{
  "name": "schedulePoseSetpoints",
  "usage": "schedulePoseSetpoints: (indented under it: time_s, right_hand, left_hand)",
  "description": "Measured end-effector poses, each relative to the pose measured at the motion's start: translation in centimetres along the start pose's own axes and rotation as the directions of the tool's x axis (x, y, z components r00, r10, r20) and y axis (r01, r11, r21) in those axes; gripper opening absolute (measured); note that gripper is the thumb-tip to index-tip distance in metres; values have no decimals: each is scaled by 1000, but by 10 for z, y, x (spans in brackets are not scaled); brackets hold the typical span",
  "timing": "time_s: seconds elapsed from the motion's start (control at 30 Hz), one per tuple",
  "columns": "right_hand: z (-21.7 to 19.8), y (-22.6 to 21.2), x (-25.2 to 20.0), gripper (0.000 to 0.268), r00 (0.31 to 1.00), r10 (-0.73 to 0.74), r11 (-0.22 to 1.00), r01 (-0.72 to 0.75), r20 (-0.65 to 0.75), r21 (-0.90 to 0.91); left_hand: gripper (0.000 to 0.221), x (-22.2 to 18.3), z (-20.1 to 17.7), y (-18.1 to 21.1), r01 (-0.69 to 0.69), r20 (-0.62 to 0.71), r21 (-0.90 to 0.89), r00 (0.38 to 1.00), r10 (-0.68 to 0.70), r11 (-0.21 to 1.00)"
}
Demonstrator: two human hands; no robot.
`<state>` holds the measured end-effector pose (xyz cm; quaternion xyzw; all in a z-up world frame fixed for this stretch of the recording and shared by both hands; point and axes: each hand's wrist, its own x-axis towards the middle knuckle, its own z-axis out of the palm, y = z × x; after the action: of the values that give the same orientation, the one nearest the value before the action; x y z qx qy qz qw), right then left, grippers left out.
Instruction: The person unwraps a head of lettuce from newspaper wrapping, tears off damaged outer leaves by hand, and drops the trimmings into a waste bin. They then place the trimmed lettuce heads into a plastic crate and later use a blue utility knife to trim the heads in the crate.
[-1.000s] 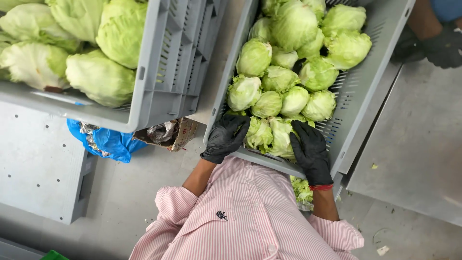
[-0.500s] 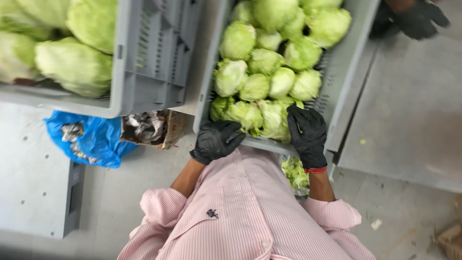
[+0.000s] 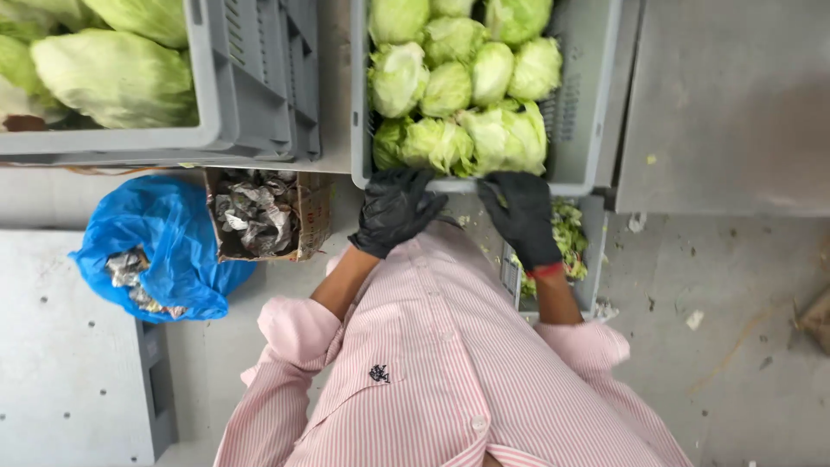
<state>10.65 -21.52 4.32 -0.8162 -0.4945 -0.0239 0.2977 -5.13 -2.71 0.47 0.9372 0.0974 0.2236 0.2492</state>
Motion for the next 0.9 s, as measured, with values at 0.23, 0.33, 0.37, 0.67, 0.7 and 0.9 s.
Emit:
schedulePoseSetpoints:
  time_s: [0.23,0.33,0.37,0.67,0.7,0.9]
  right_hand:
    - [29,-11,2,32,992,-21,959,-16,-128,-283]
    - [46,2,1,35,986,12,959,-58,-164,-277]
    - [52,9,3,39,993,29,949,-63,-115,-309]
    - [78,47,16,32,990,-137,880,129,17,-457]
    - [81,46,19,38,997,-54,919,74,61,-387]
    - [98,68,19,76,995,100,937,-85,27,-339]
  left_hand:
    - [44,0,4,-2,-151,44,92,988,147,984]
    - [48,-7,7,-3,-119,78,136,991,109,984]
    - [53,-7,8,-3,-118,49,121,992,112,986]
    - [59,-10,13,-9,-129,-3,194,991,132,972]
    - [59,-11,12,-9,-137,-7,194,990,141,971]
    - [50,-1,10,4,-33,-32,217,999,41,976]
